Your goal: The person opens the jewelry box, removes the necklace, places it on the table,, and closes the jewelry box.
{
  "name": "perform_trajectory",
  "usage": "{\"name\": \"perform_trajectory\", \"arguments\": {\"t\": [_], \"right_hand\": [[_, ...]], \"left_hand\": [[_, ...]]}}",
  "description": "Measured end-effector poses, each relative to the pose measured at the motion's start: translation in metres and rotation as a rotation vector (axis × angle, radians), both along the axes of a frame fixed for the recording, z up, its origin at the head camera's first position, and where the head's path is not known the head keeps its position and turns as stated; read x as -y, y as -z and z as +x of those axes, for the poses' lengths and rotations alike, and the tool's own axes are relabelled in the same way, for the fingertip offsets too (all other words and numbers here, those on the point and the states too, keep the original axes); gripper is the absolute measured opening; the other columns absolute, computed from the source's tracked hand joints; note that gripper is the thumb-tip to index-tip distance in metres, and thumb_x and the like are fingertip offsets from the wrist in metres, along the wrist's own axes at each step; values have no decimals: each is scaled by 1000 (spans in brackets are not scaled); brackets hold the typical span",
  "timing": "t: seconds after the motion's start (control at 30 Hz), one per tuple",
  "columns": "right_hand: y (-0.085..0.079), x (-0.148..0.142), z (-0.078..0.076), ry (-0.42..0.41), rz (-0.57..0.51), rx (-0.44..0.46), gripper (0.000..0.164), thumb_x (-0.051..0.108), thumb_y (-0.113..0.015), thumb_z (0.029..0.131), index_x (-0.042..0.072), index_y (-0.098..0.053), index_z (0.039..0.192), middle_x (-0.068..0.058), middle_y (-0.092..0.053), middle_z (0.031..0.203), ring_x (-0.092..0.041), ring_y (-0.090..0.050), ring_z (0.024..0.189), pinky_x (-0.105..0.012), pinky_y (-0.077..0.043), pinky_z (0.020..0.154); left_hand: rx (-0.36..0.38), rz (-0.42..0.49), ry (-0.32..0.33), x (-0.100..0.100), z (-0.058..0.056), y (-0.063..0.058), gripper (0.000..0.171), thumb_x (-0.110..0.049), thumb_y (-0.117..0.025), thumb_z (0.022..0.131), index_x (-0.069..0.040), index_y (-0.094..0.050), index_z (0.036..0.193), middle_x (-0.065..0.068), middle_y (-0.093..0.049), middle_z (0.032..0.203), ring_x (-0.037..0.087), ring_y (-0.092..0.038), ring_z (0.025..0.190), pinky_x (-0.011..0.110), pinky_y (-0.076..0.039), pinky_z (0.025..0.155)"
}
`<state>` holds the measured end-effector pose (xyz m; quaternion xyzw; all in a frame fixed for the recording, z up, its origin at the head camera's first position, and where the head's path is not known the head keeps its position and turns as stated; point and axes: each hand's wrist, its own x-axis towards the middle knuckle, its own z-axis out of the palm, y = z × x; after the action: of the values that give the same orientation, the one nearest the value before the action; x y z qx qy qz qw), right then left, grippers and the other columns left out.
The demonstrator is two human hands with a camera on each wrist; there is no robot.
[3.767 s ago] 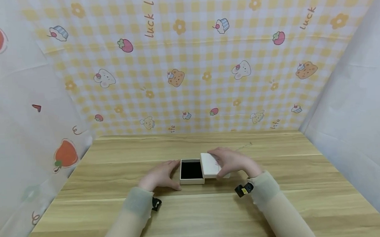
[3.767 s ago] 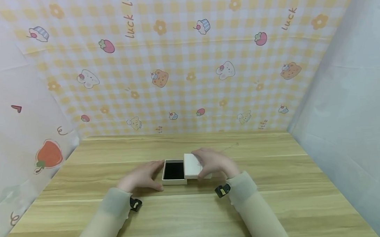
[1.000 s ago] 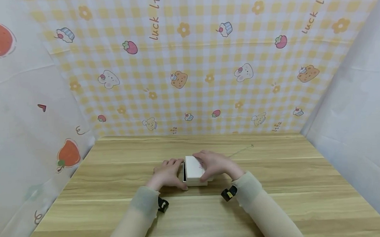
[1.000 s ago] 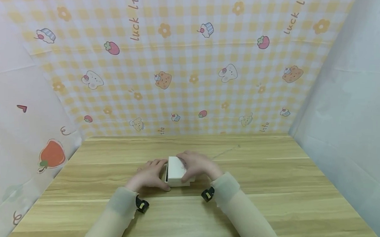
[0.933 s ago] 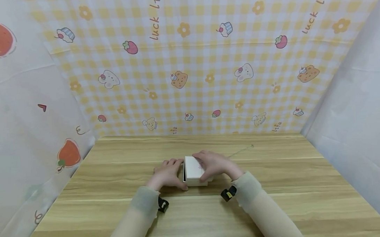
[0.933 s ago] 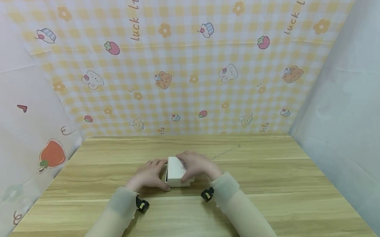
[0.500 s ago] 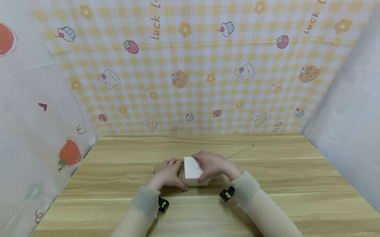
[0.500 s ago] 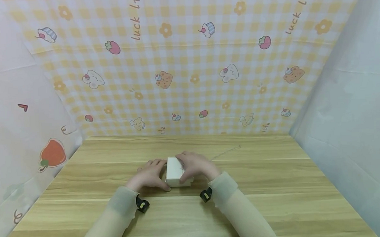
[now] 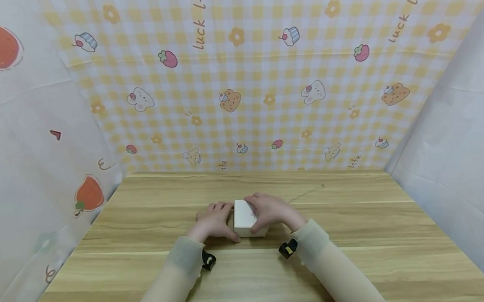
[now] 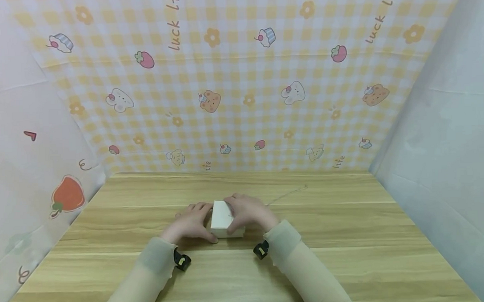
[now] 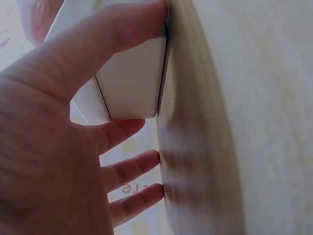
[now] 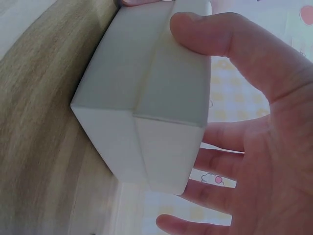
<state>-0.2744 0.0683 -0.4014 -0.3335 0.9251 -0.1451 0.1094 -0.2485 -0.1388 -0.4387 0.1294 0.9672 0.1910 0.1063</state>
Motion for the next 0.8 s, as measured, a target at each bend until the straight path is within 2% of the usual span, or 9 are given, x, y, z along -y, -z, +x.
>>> {"name": "perform_trajectory", "arguments": {"t": [0.13,0.37,0.8], "right_hand": [[1,1,0,-1,3,-3,89,34,-82,67,7,-45,143,-7,-53,130,-18,-53,98,-37,-48,79],[2,2,0,8,6,-3,87,33,-83,67,7,-46,142,-8,-53,130,-19,-53,98,-38,-48,79],[3,4,1,17,29,-25,85,34,-83,68,8,-48,141,-7,-54,130,-19,-54,98,-38,-49,79]], "left_hand": [[-7,-5,-2,1,-1,5,105,-53,-86,60,-18,-39,147,7,-40,145,34,-34,130,73,-29,91],[1,1,5,0,3,-2,102,-49,-86,62,-15,-40,146,9,-42,144,35,-35,128,72,-30,89],[0,-5,3,0,4,-6,103,-52,-87,60,-16,-41,145,8,-42,143,35,-36,129,74,-31,88]]}}
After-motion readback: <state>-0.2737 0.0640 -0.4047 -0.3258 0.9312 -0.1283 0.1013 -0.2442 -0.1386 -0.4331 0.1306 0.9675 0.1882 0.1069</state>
